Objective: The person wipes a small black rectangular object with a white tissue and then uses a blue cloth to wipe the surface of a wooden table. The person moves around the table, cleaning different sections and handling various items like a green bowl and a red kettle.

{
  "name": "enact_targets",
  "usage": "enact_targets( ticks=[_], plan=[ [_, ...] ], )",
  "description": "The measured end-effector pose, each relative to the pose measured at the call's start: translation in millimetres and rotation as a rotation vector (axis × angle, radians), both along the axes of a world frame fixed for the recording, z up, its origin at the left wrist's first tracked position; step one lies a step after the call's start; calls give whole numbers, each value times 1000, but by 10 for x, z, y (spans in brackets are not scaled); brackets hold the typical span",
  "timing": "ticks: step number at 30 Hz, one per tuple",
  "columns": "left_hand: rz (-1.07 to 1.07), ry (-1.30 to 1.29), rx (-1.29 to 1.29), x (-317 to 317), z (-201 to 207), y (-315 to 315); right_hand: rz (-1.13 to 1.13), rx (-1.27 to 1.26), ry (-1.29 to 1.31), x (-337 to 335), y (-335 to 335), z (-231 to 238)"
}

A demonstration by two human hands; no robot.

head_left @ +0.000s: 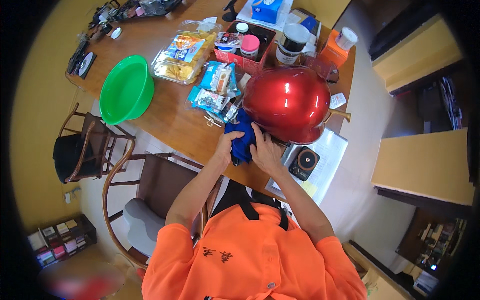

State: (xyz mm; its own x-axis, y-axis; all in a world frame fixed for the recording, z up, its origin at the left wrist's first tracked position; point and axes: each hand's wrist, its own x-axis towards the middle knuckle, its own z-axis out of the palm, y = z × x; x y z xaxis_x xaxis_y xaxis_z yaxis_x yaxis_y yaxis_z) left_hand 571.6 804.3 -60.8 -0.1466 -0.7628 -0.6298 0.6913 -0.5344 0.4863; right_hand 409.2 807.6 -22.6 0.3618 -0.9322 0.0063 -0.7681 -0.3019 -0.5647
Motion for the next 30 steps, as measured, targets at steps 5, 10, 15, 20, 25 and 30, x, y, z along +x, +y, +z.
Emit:
enact_targets(
  ticks=[5, 10, 15, 20, 25, 30],
  plan=[
    [-71, -93, 62, -265, 44, 154, -151, 29, -32, -168, 277, -8],
    [-265, -55, 78, -611, 129, 297, -320, -9, -203, -505, 668, -59],
    [-475, -24, 121, -647, 171, 128, -404, 77, -408, -648, 806, -127],
    [-641, -225, 40, -633, 229, -54, -491, 429, -806, -555, 1009, -152],
    [-613, -214, -33, -603, 338, -1, -508, 488, -1092, -554, 997, 26],
    [-402, -261, 4, -386, 750, 430, -474, 771, -1026, -680, 1023, 212]
  ],
)
